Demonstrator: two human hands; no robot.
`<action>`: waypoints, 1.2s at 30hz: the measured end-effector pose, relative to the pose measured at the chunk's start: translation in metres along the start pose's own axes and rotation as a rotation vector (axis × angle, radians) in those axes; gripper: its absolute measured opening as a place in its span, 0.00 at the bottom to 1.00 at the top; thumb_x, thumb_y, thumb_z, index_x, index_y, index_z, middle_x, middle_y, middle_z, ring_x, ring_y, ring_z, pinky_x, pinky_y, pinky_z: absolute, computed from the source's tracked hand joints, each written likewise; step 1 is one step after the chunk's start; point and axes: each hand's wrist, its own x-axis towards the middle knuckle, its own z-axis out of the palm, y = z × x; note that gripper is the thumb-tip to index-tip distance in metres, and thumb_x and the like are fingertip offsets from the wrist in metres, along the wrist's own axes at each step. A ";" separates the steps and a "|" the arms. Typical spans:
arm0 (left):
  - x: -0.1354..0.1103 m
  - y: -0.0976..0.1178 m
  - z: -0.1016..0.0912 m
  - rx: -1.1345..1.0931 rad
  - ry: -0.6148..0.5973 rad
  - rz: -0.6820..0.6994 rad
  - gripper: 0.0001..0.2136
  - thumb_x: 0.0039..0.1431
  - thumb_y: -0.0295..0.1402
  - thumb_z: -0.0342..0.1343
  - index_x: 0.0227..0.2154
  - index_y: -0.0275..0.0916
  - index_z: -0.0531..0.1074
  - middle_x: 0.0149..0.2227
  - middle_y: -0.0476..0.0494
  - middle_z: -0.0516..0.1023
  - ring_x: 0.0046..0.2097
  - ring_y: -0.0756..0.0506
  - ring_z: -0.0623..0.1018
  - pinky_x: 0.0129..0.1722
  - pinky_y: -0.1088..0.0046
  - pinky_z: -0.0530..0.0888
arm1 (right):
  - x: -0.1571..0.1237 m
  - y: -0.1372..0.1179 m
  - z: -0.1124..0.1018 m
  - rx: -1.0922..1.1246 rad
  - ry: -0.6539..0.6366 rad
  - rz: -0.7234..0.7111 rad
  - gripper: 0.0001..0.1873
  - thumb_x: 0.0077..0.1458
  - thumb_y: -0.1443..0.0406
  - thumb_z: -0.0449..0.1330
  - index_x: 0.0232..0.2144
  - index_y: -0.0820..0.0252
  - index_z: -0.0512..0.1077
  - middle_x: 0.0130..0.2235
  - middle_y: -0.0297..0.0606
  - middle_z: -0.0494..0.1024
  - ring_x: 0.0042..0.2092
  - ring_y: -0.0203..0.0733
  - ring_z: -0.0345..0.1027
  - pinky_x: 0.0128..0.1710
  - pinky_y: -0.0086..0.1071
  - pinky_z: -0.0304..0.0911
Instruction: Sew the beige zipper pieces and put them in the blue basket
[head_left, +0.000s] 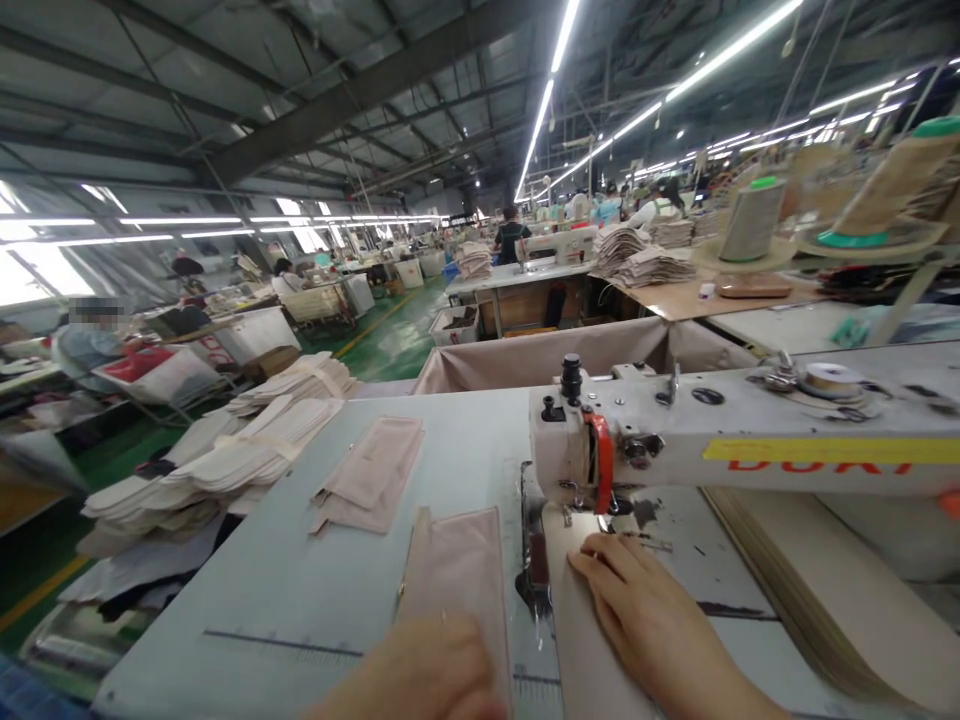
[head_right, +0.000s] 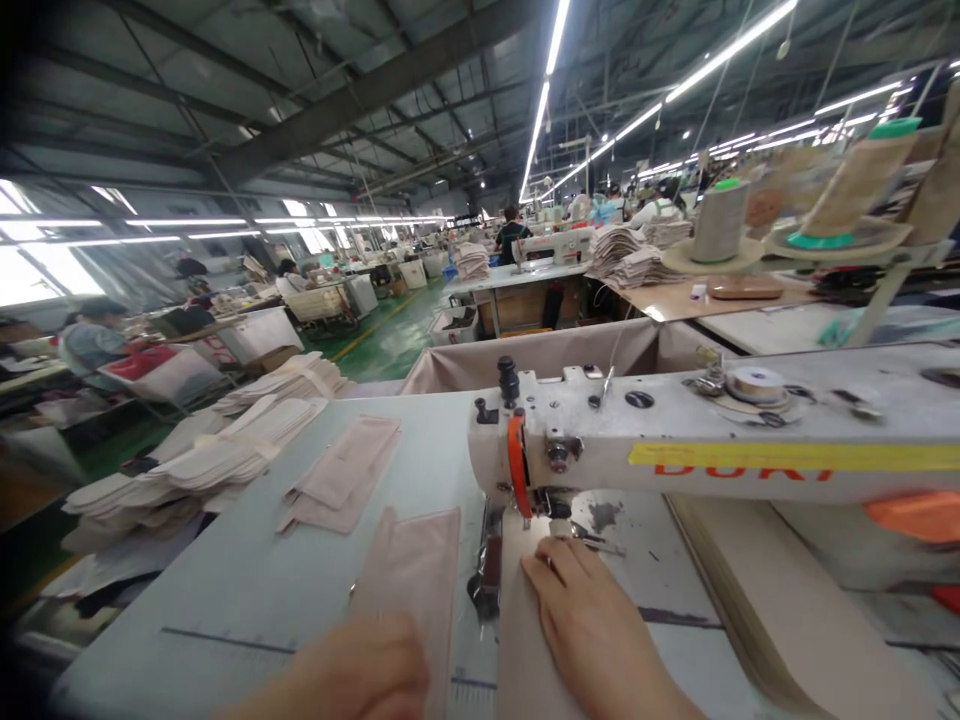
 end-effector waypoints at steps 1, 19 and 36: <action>0.010 -0.006 0.001 -0.016 0.031 -0.075 0.07 0.68 0.30 0.49 0.39 0.43 0.72 0.42 0.48 0.78 0.43 0.47 0.77 0.45 0.71 0.75 | 0.000 -0.001 -0.001 -0.002 -0.003 -0.001 0.19 0.60 0.75 0.51 0.51 0.59 0.69 0.51 0.43 0.69 0.52 0.49 0.62 0.53 0.45 0.62; 0.107 -0.025 0.020 -0.557 0.188 -0.306 0.06 0.59 0.31 0.55 0.35 0.41 0.78 0.37 0.46 0.76 0.40 0.45 0.75 0.42 0.71 0.70 | 0.008 -0.013 -0.014 -0.089 -0.077 0.091 0.24 0.59 0.72 0.53 0.58 0.61 0.65 0.58 0.43 0.67 0.54 0.51 0.60 0.52 0.45 0.55; 0.141 -0.009 0.028 -0.362 0.202 -0.405 0.08 0.59 0.31 0.53 0.27 0.38 0.75 0.32 0.43 0.80 0.36 0.42 0.79 0.34 0.72 0.71 | 0.011 -0.012 -0.016 -0.051 -0.115 0.129 0.27 0.60 0.72 0.52 0.61 0.65 0.60 0.56 0.46 0.67 0.49 0.51 0.61 0.48 0.45 0.56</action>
